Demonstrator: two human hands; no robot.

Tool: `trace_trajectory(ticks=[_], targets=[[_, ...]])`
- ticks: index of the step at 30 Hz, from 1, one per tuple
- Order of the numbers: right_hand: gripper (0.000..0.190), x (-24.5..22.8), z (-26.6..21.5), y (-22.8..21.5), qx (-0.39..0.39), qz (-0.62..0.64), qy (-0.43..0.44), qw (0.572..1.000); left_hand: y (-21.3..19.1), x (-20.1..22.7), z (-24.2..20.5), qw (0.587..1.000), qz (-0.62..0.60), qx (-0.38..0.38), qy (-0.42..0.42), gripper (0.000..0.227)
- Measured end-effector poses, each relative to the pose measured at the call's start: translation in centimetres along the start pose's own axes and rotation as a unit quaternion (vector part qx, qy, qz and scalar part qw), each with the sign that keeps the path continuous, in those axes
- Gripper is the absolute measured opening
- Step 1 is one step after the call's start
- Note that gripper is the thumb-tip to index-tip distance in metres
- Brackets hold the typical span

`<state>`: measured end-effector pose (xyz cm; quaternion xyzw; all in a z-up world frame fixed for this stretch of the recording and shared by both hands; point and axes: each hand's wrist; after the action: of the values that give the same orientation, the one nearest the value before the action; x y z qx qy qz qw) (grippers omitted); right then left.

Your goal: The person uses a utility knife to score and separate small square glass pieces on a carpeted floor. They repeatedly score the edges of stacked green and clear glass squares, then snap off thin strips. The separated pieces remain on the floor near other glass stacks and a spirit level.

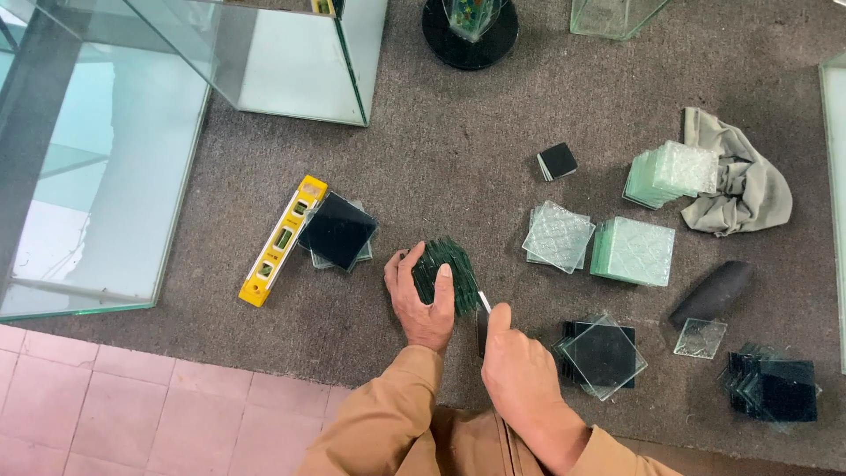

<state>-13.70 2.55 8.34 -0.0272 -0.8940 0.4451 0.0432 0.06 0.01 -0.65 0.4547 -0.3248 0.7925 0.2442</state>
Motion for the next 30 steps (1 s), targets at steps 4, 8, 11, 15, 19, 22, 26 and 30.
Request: trace_trajectory(ticks=[4,8,11,15,19,22,26,30], targets=[[0.022,0.1,0.2,1.2,0.05,-0.011,-0.011,0.999,-0.3,0.4,0.3,1.0,0.002,-0.007,-0.005,0.054],[0.02,-0.2,0.1,0.7,0.029,0.017,-0.007,0.999,0.0,0.1,0.0,1.0,0.008,-0.01,-0.002,0.055],[0.022,0.2,-0.1,0.5,0.01,0.024,-0.01,1.0,0.0,0.1,-0.2,1.0,0.014,-0.006,0.005,0.054],[0.025,-0.2,1.2,1.7,0.029,0.013,-0.02,0.999,0.1,0.0,0.1,1.0,0.015,0.009,0.012,0.054],[0.031,1.1,0.1,1.9,0.11,-0.022,-0.037,0.993,0.1,0.1,-0.2,1.0,0.015,0.001,0.023,0.055],[0.023,0.4,-1.0,-0.7,0.009,-0.001,-0.019,1.0,-0.1,0.2,0.2,1.0,0.008,-0.005,0.006,0.055],[0.022,0.3,-0.9,-1.1,0.004,0.0,-0.009,1.0,-0.1,0.3,0.1,1.0,0.005,-0.009,-0.005,0.055],[0.016,1.8,-1.5,0.8,0.037,-0.014,-0.013,0.999,0.0,0.4,-0.1,1.0,-0.004,-0.005,-0.01,0.055]])
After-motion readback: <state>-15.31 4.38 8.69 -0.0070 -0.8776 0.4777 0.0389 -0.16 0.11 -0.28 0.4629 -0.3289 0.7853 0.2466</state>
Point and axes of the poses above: each hand's wrist, its own z-axis towards the middle knuckle, its own y-axis out of the palm, x = y × z, and after that the axes turned 13 degrees about y, right-handed
